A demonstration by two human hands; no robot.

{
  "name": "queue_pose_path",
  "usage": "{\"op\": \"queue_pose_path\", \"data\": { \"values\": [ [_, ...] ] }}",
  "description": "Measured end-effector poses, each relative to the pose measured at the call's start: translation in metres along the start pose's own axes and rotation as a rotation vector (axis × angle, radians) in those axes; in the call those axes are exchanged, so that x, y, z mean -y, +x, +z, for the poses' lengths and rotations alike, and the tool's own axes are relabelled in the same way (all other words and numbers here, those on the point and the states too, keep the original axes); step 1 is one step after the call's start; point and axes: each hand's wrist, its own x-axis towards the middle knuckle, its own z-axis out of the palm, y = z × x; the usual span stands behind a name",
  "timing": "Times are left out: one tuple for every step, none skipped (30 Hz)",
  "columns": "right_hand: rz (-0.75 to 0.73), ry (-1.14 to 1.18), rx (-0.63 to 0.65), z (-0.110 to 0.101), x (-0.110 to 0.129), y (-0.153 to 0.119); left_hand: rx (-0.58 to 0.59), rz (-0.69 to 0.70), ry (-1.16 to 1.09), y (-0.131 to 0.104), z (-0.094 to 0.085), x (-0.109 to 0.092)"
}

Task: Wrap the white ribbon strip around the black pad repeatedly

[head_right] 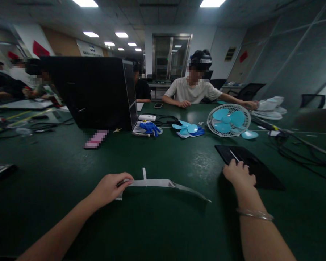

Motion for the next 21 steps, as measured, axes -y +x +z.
{"op": "queue_pose_path", "data": {
  "values": [
    [0.012, -0.007, 0.009, 0.001, -0.001, 0.002, -0.001, 0.001, -0.009, 0.0, 0.0, 0.0],
    [0.018, -0.016, 0.013, 0.002, -0.002, 0.004, 0.0, 0.005, -0.023, 0.0, 0.0, 0.001],
    [0.016, -0.026, 0.013, 0.003, -0.002, 0.005, -0.001, 0.012, -0.04, 0.0, 0.0, 0.001],
    [0.005, -0.036, 0.009, 0.003, -0.001, 0.006, 0.0, 0.021, -0.062, 0.0, 0.0, 0.002],
    [-0.015, -0.045, 0.004, 0.004, 0.001, 0.007, 0.0, 0.029, -0.088, 0.0, 0.001, 0.002],
    [-0.046, -0.054, 0.004, 0.005, 0.004, 0.007, 0.001, 0.037, -0.116, 0.0, 0.001, 0.003],
    [-0.087, -0.062, 0.01, 0.006, 0.007, 0.007, -0.001, 0.043, -0.145, 0.0, 0.001, 0.003],
    [-0.14, -0.068, 0.023, 0.008, 0.012, 0.005, -0.002, 0.048, -0.173, -0.001, 0.001, 0.003],
    [-0.2, -0.074, 0.039, 0.01, 0.018, 0.003, -0.004, 0.053, -0.201, -0.001, 0.0, 0.002],
    [-0.267, -0.077, 0.057, 0.013, 0.025, -0.001, -0.006, 0.057, -0.226, -0.001, 0.0, 0.001],
    [-0.34, -0.079, 0.075, 0.016, 0.033, -0.006, -0.008, 0.061, -0.251, -0.001, -0.001, 0.001],
    [-0.412, -0.077, 0.091, 0.018, 0.041, -0.012, -0.01, 0.066, -0.285, -0.002, -0.001, 0.001],
    [-0.48, -0.073, 0.104, 0.021, 0.05, -0.02, -0.006, 0.07, -0.331, -0.002, -0.002, 0.001],
    [-0.554, -0.065, 0.119, 0.023, 0.058, -0.028, 0.005, 0.073, -0.392, -0.003, -0.003, 0.001],
    [-0.637, -0.055, 0.137, 0.025, 0.067, -0.038, 0.02, 0.076, -0.476, -0.003, -0.003, 0.002],
    [-0.727, -0.043, 0.158, 0.026, 0.075, -0.048, 0.055, 0.068, -0.568, -0.004, -0.004, 0.003],
    [-0.818, -0.033, 0.184, 0.027, 0.082, -0.059, 0.09, 0.054, -0.648, -0.004, -0.005, 0.005],
    [-0.906, -0.024, 0.216, 0.026, 0.089, -0.069, 0.113, 0.038, -0.698, -0.004, -0.005, 0.007],
    [-0.989, -0.019, 0.253, 0.025, 0.095, -0.08, 0.139, 0.03, -0.74, -0.004, -0.006, 0.008],
    [-1.059, -0.015, 0.29, 0.024, 0.101, -0.09, 0.157, 0.027, -0.771, -0.003, -0.006, 0.009],
    [-1.114, -0.009, 0.327, 0.022, 0.106, -0.1, 0.179, 0.024, -0.796, -0.002, -0.006, 0.01]
  ]
}}
